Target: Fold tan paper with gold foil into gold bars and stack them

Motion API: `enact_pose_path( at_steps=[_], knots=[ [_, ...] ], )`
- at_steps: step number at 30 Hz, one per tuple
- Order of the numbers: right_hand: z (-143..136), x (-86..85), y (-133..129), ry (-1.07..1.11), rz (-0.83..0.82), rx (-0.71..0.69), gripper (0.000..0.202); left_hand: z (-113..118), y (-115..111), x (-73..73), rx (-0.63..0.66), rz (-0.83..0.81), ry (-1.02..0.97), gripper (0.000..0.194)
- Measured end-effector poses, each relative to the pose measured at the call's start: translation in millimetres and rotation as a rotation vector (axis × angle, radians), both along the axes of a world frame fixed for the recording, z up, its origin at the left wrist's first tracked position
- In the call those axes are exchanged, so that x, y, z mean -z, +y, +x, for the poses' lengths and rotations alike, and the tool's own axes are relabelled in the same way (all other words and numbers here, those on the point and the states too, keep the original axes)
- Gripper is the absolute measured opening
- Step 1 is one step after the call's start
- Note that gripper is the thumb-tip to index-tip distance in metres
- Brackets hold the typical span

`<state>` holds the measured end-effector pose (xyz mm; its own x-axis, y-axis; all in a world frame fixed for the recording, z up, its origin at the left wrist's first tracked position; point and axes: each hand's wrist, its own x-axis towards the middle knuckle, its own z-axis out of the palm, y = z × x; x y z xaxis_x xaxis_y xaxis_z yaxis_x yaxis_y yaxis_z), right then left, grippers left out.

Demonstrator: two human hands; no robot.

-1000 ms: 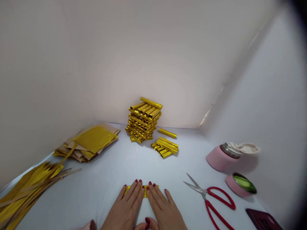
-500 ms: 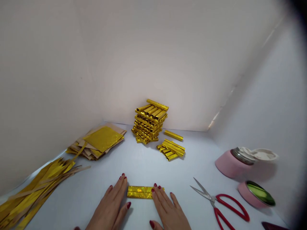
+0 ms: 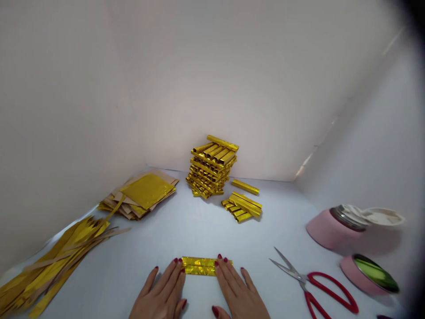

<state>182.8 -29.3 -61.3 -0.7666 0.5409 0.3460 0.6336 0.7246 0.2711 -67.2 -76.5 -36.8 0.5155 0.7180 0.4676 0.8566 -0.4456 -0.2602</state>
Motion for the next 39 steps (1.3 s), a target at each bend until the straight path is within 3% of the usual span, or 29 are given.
enact_pose_path(
  at_steps=[7,12,15,17,23,28,34,39],
  knots=[
    [3,3.6,-4,0.026,-0.111,0.029,0.062,-12,-5,-4.0,-0.131,-0.321,-0.189,0.038],
    [4,5.5,-4,0.016,-0.122,0.025,0.064,-16,-6,-6.8,-0.183,-0.243,-0.248,0.035],
    [3,5.5,-4,0.025,-0.119,0.03,0.066,-11,-5,-5.9,-0.1,-0.203,-0.312,0.032],
    [3,5.3,-4,0.019,-0.11,0.033,0.066,-6,-3,-6.1,-0.096,-0.243,-0.405,0.028],
    [1,0.6,-3,-0.002,-0.045,0.019,0.058,4,8,-14.1,-0.284,-0.481,-0.613,0.02],
    [-1,-1.3,-2,0.021,-0.049,0.019,0.058,9,17,-20.2,-0.353,-0.5,-0.659,0.019],
    [0,2.1,-3,0.048,-0.098,0.008,0.069,10,18,-14.4,-0.372,-0.433,-0.594,0.023],
    [-1,-4.0,-3,0.02,-0.069,0.017,0.058,8,16,-11.5,-0.375,-0.439,-0.508,0.021]
  ],
)
